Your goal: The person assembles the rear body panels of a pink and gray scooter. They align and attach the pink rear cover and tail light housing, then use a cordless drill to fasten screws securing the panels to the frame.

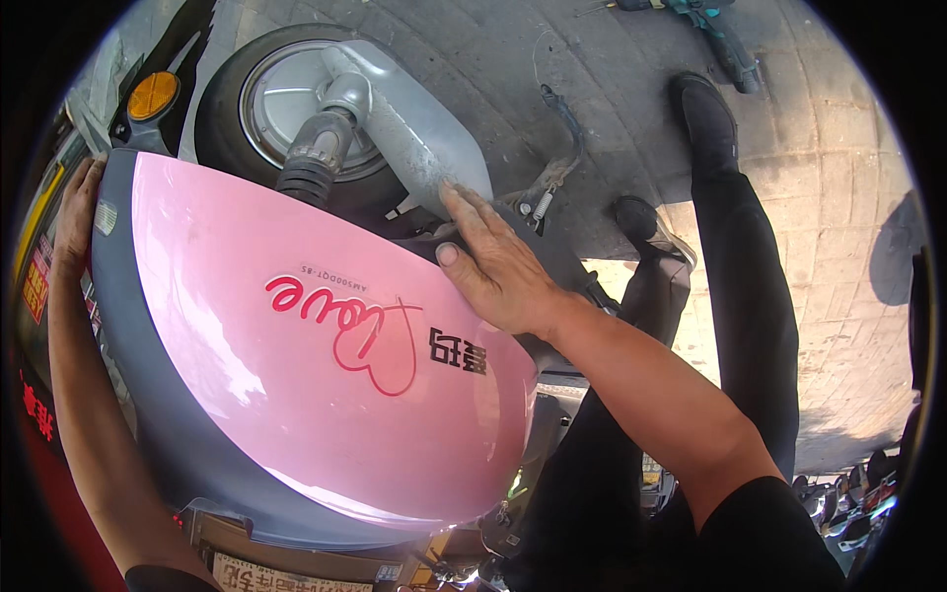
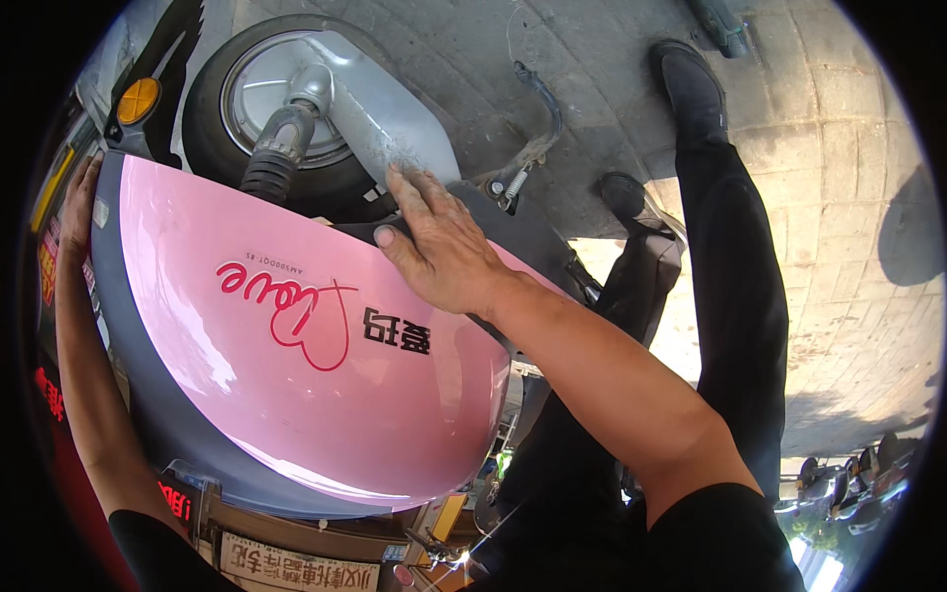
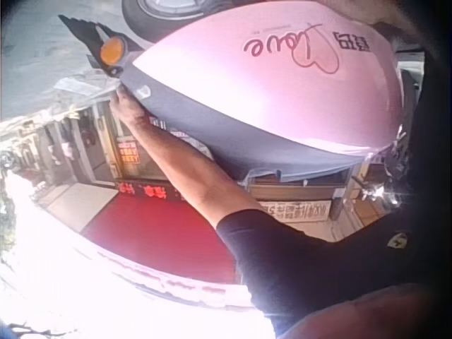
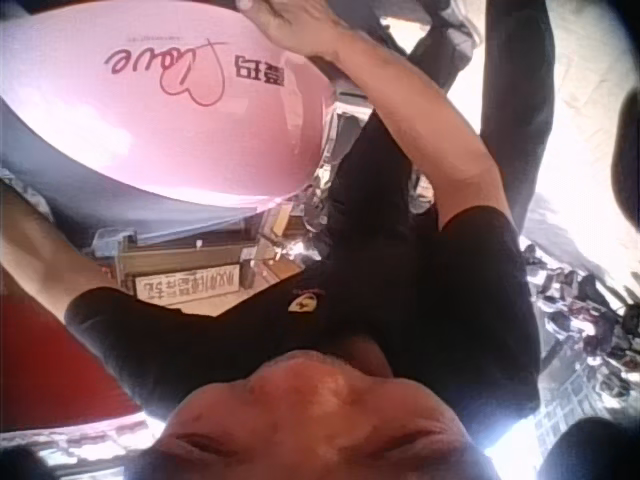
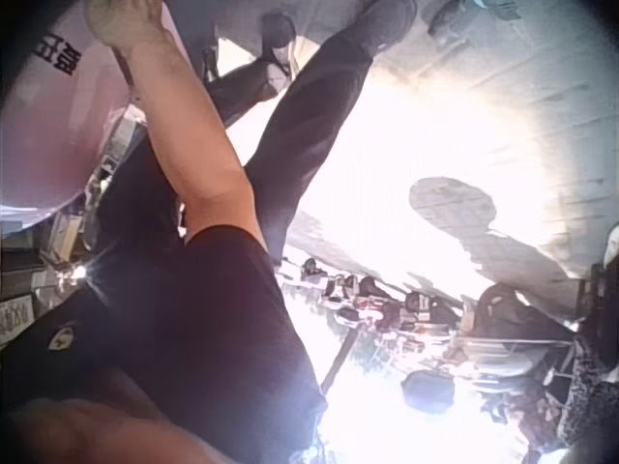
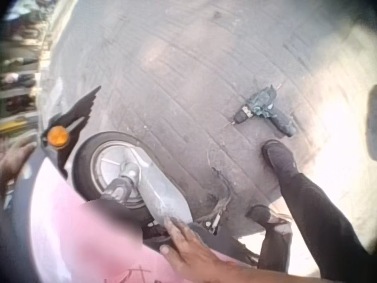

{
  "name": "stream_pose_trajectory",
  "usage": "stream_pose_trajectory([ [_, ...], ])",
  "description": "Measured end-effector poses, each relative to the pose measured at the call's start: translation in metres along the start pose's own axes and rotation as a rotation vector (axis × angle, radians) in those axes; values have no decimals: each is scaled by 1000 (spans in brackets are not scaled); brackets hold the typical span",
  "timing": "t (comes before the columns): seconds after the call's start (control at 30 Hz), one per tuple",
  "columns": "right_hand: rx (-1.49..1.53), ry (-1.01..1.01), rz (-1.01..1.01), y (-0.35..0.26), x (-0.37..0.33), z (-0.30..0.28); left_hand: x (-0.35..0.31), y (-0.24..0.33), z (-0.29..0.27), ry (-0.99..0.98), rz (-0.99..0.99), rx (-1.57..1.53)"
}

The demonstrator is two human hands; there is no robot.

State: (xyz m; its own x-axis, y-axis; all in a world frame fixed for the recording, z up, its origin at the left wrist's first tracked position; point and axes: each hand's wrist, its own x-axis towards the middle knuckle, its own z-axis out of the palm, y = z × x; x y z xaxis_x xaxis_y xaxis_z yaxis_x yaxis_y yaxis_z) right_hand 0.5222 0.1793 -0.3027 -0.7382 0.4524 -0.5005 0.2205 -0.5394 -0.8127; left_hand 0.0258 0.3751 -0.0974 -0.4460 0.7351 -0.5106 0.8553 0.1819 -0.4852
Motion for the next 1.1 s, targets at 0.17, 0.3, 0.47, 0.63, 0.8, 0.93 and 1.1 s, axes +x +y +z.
stream_pose_trajectory([
  [0.17,148,422,-489,-62,69,-47,7,-1,-1,-163,-49,-31],
  [0.3,236,226,-538,-134,79,-32,9,4,-2,-125,36,-34],
  [0.47,58,241,-748,-182,63,6,-16,35,-17,-173,426,-76],
  [0.63,-530,-72,-436,-229,42,4,-45,74,-31,-96,132,19],
  [0.8,-513,95,-695,-237,45,24,-52,88,-48,-239,98,-123],
  [0.93,-580,-48,-597,-216,-4,56,-57,101,-60,-301,13,-107],
  [1.1,-688,-57,-574,-200,-31,56,-72,87,-87,-172,72,-238],
])
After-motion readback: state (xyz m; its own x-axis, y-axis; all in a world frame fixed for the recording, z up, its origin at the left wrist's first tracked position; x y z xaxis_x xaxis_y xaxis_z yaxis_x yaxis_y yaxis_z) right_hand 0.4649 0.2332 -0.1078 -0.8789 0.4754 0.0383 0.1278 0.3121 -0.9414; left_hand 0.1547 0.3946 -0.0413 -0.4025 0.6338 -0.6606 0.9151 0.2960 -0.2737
